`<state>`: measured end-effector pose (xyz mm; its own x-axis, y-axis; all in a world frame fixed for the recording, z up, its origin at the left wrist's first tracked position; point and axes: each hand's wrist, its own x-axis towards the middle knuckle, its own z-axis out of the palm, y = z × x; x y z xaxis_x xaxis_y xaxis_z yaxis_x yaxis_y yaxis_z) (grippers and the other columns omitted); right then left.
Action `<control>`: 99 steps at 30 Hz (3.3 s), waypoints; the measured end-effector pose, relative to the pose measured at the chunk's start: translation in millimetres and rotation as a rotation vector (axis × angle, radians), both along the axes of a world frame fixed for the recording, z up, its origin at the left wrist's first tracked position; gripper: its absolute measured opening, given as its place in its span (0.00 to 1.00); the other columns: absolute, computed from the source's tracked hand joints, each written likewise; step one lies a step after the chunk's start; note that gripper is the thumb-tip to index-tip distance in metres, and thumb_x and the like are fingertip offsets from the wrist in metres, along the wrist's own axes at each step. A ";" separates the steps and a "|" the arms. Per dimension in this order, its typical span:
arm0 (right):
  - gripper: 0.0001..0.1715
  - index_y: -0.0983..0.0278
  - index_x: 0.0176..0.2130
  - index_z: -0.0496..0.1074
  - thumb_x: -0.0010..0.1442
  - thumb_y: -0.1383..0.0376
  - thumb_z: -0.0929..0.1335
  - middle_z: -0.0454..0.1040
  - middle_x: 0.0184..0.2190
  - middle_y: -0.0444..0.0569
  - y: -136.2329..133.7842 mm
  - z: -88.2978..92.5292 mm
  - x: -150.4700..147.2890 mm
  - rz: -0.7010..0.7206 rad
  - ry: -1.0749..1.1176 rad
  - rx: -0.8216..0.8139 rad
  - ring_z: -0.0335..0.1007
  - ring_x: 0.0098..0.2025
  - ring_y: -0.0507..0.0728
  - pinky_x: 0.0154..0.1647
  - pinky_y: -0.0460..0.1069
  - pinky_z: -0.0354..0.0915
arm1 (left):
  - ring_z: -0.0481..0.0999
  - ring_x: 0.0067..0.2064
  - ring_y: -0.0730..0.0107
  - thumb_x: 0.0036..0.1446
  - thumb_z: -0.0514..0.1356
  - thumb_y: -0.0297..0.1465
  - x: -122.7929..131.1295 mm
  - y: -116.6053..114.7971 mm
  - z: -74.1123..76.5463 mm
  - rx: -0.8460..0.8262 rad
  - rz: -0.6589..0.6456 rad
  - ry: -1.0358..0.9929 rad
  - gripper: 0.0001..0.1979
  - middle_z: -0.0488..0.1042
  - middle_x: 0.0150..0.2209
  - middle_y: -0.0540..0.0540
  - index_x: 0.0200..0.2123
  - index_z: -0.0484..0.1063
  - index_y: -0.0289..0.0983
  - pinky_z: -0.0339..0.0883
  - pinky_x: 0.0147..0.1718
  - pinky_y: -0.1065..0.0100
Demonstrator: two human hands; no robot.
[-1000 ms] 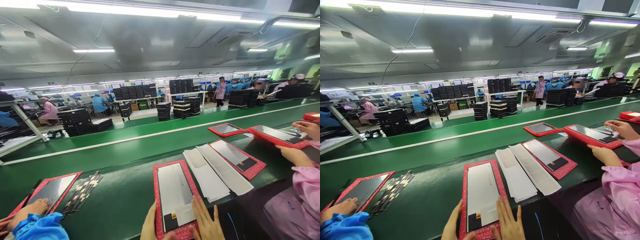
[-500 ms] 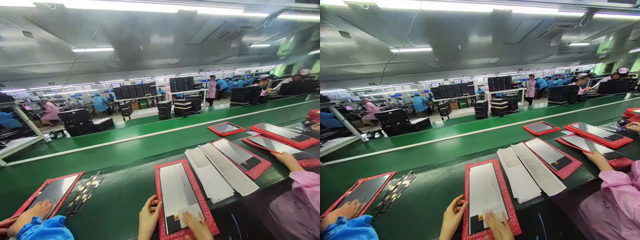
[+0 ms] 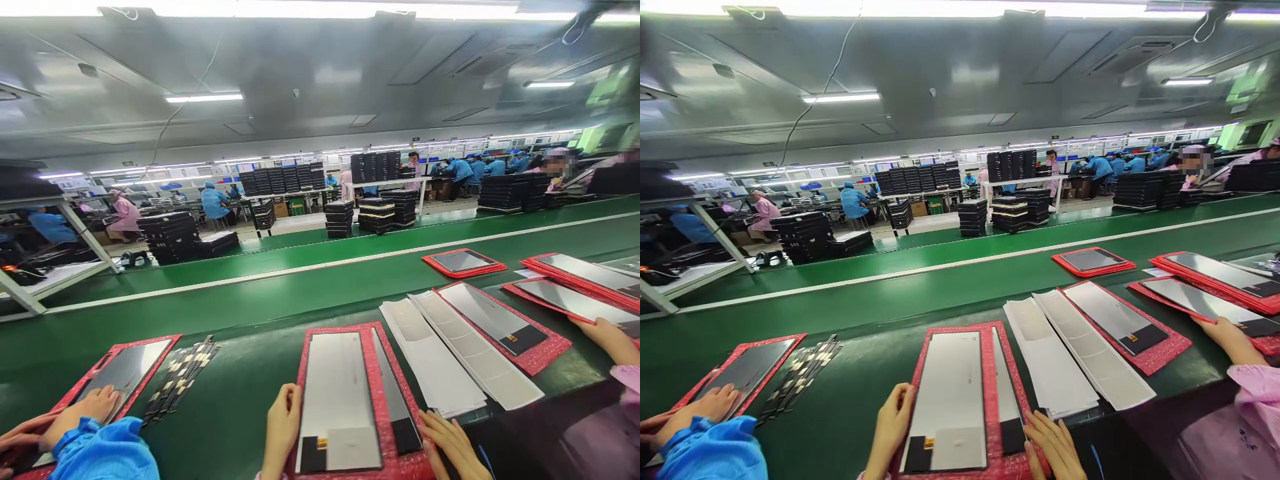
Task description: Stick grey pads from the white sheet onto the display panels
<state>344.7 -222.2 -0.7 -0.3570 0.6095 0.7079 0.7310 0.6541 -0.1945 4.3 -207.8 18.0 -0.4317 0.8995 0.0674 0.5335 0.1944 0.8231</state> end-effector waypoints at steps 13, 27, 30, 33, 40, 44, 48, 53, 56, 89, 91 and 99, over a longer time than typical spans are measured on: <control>0.19 0.68 0.45 0.69 0.60 0.62 0.59 0.73 0.44 0.57 155.6 25.3 4.4 -0.156 0.282 -0.306 0.68 0.48 0.61 0.51 0.59 0.63 | 0.70 0.43 0.51 0.50 0.51 0.42 -42.0 3.0 28.7 0.024 0.257 0.420 0.21 0.67 0.48 0.37 0.44 0.66 0.36 0.64 0.42 0.52; 0.19 0.67 0.36 0.73 0.59 0.60 0.58 0.76 0.34 0.56 202.5 -13.0 0.6 -0.196 0.419 -0.413 0.73 0.37 0.59 0.39 0.51 0.68 | 0.73 0.35 0.72 0.58 0.56 0.34 207.8 203.0 17.9 -0.296 -0.487 -0.323 0.12 0.72 0.38 0.47 0.43 0.67 0.33 0.70 0.35 0.64; 0.19 0.67 0.34 0.73 0.59 0.59 0.58 0.76 0.33 0.55 200.9 -9.4 1.3 -0.189 0.450 -0.422 0.73 0.35 0.58 0.38 0.50 0.67 | 0.73 0.35 0.72 0.58 0.55 0.35 207.7 210.6 12.1 -0.299 -0.462 -0.325 0.13 0.72 0.39 0.47 0.43 0.67 0.34 0.70 0.34 0.65; 0.20 0.66 0.33 0.73 0.60 0.58 0.59 0.76 0.32 0.54 198.8 -5.0 1.5 -0.175 0.481 -0.440 0.73 0.34 0.57 0.36 0.50 0.67 | 0.73 0.32 0.73 0.56 0.58 0.32 209.1 213.1 9.4 -0.220 -0.438 -0.305 0.11 0.73 0.33 0.49 0.41 0.67 0.33 0.69 0.33 0.66; 0.22 0.66 0.31 0.73 0.60 0.55 0.58 0.75 0.30 0.54 196.4 0.6 0.4 -0.143 0.537 -0.469 0.72 0.32 0.57 0.34 0.49 0.66 | 0.74 0.31 0.68 0.44 0.60 0.25 215.0 212.1 9.1 0.043 -0.364 -0.200 0.05 0.75 0.29 0.47 0.29 0.73 0.36 0.65 0.36 0.67; 0.23 0.66 0.30 0.73 0.60 0.54 0.58 0.75 0.29 0.54 194.6 2.4 0.0 -0.133 0.558 -0.474 0.71 0.32 0.57 0.34 0.50 0.66 | 0.73 0.32 0.67 0.41 0.61 0.25 219.2 206.6 9.9 0.113 -0.342 -0.203 0.08 0.75 0.32 0.46 0.30 0.74 0.37 0.63 0.41 0.63; 0.25 0.65 0.30 0.74 0.59 0.51 0.58 0.76 0.29 0.54 192.6 5.9 0.1 -0.124 0.591 -0.478 0.72 0.32 0.58 0.34 0.50 0.66 | 0.74 0.29 0.71 0.41 0.61 0.25 226.7 205.1 11.3 0.122 -0.349 -0.319 0.16 0.74 0.32 0.49 0.38 0.70 0.38 0.65 0.34 0.68; 0.27 0.66 0.32 0.75 0.58 0.49 0.59 0.77 0.30 0.56 192.7 8.5 -0.1 -0.135 0.663 -0.496 0.72 0.32 0.59 0.34 0.51 0.67 | 0.73 0.23 0.73 0.39 0.64 0.28 230.5 211.4 6.9 0.040 -0.324 -0.580 0.22 0.73 0.24 0.50 0.39 0.62 0.36 0.64 0.25 0.72; 0.27 0.66 0.32 0.76 0.56 0.48 0.61 0.77 0.31 0.55 193.1 8.9 0.2 -0.124 0.716 -0.522 0.73 0.31 0.59 0.34 0.51 0.68 | 0.72 0.23 0.74 0.34 0.67 0.33 228.9 213.4 3.2 0.002 -0.355 -0.740 0.24 0.73 0.22 0.51 0.34 0.59 0.37 0.64 0.24 0.73; 0.20 0.66 0.27 0.73 0.55 0.55 0.62 0.76 0.25 0.53 179.4 111.8 84.8 -0.617 0.540 -0.119 0.69 0.26 0.56 0.31 0.49 0.61 | 0.72 0.32 0.70 0.47 0.64 0.32 213.7 202.9 27.4 -0.006 -0.271 -0.167 0.07 0.73 0.31 0.48 0.28 0.70 0.34 0.64 0.37 0.65; 0.17 0.65 0.28 0.73 0.56 0.56 0.62 0.76 0.28 0.51 159.9 114.6 71.8 -0.535 0.495 -0.076 0.70 0.29 0.55 0.34 0.48 0.62 | 0.72 0.33 0.69 0.46 0.64 0.33 215.9 182.2 47.8 0.078 -0.310 -0.154 0.07 0.74 0.33 0.46 0.28 0.71 0.36 0.63 0.38 0.67; 0.09 0.64 0.40 0.69 0.57 0.71 0.64 0.71 0.35 0.52 63.3 74.2 -12.6 -0.048 0.264 0.027 0.66 0.39 0.56 0.40 0.52 0.65 | 0.74 0.33 0.65 0.50 0.60 0.40 203.6 57.4 81.2 0.212 -0.470 -0.236 0.11 0.77 0.29 0.46 0.30 0.75 0.39 0.66 0.34 0.68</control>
